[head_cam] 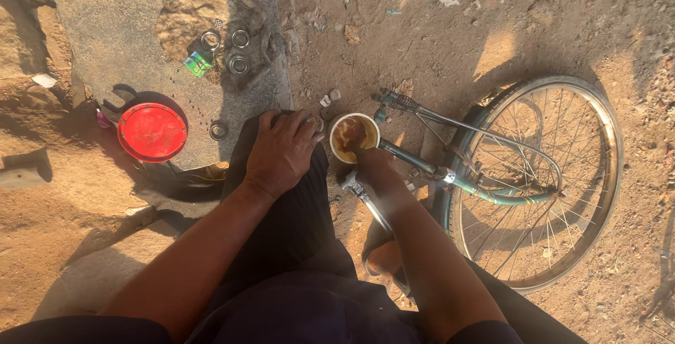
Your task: The person sits on the ground beside a bicycle front fork and wheel, packs grease from a cup into the fork's bearing cups by hand, and presses bearing balls into place, using a wrench and hammer lying nearby. They handle small bearing parts one at a time and set them on a stone slab.
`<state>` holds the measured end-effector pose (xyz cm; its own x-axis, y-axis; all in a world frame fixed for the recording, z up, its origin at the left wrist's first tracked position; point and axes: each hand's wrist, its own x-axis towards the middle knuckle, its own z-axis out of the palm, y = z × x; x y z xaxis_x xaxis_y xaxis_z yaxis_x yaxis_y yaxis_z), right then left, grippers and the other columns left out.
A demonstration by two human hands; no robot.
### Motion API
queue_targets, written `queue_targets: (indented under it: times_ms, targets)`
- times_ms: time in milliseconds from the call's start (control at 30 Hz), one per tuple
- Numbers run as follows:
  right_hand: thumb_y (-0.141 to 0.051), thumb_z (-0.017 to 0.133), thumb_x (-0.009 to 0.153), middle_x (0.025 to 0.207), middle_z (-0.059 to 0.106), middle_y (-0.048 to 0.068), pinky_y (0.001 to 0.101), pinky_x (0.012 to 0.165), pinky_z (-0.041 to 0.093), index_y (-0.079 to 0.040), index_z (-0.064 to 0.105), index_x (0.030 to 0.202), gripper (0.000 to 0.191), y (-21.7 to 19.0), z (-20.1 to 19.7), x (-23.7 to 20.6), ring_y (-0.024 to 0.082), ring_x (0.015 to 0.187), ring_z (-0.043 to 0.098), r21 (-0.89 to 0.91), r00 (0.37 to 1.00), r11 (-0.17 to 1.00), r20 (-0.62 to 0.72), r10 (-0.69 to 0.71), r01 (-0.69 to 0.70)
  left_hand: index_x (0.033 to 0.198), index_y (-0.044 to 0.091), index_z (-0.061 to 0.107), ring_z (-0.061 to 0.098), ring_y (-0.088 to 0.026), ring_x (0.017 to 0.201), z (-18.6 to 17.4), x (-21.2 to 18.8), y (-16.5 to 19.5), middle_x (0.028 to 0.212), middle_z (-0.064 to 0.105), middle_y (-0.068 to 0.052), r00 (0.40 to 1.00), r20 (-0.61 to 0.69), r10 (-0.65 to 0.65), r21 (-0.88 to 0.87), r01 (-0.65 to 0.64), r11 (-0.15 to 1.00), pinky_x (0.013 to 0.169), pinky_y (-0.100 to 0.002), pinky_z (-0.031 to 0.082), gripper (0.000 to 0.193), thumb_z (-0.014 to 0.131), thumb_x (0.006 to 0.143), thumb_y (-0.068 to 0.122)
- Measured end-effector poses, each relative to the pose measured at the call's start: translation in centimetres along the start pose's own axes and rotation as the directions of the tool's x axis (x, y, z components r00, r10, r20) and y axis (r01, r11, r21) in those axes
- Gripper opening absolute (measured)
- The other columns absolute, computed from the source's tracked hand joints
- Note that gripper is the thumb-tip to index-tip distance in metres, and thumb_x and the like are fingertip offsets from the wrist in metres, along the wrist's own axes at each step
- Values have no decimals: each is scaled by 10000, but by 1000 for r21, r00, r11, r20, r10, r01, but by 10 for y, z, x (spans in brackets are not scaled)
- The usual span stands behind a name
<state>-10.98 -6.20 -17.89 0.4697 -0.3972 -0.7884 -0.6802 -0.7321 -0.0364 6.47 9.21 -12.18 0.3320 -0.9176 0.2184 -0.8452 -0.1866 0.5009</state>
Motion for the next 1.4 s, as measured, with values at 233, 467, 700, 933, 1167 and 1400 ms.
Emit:
queue_targets:
  times_ms: [233, 467, 700, 933, 1167, 1400]
  targets:
    - [-423, 941, 731, 1214, 694, 107, 474, 1011, 524, -471, 389, 1507, 954, -9, -11, 14, 322, 1189, 656, -54, 982, 996, 175, 74, -66, 1167, 70, 685, 624, -272, 1138, -2, 2, -3, 1252, 646, -102, 1000, 18, -22, -11, 22, 1000, 1077, -503, 380, 278, 690, 948, 240]
    - [-263, 833, 789, 1094, 723, 167, 446, 793, 591, -344, 289, 1588, 970, 4, -30, -2, 335, 960, 712, 457, 953, 867, 298, 61, -199, 1144, 66, 684, 624, -280, 1106, 2, 2, -5, 1228, 655, -107, 1000, 2, -19, -14, 19, 1000, 1057, -492, 387, 265, 685, 958, 254]
    - [-165, 733, 833, 1076, 730, 132, 359, 671, 582, -165, 460, 1544, 762, 51, -49, -106, 220, 873, 703, 995, 998, 101, -15, -67, 22, 1099, 70, 681, 639, -343, 1065, 6, 13, 2, 1158, 666, -120, 997, -61, -52, -164, 41, 986, 954, -465, 499, 228, 719, 956, 245]
    - [-198, 748, 844, 1105, 704, 138, 339, 868, 563, -59, 378, 1575, 831, 49, -50, -233, 210, 986, 696, 950, 959, -133, -282, 23, 283, 1578, 120, 305, 679, -290, 1137, -9, 36, 51, 1187, 675, -105, 895, 160, -417, -847, 341, 408, 999, -392, 549, 637, 616, 1036, 241]
    - [-143, 785, 855, 1040, 682, 149, 361, 762, 557, -107, 266, 1649, 949, 32, -61, -264, 209, 857, 660, 810, 874, -361, -484, 34, 463, 1450, 26, 482, 630, -306, 1302, -48, 56, 132, 1319, 654, -184, 878, 475, -63, -788, 392, -475, 1072, -467, 525, 442, 610, 1049, 161]
    - [-91, 772, 923, 1009, 651, 89, 315, 857, 550, -138, 151, 1692, 989, 23, -65, -280, 149, 926, 630, 757, 801, -323, -598, 8, 568, 1390, 68, 556, 571, -308, 1366, -78, 74, 174, 1397, 619, -178, 881, 463, 93, -785, 457, -419, 1174, -458, 451, 399, 665, 1007, 82]
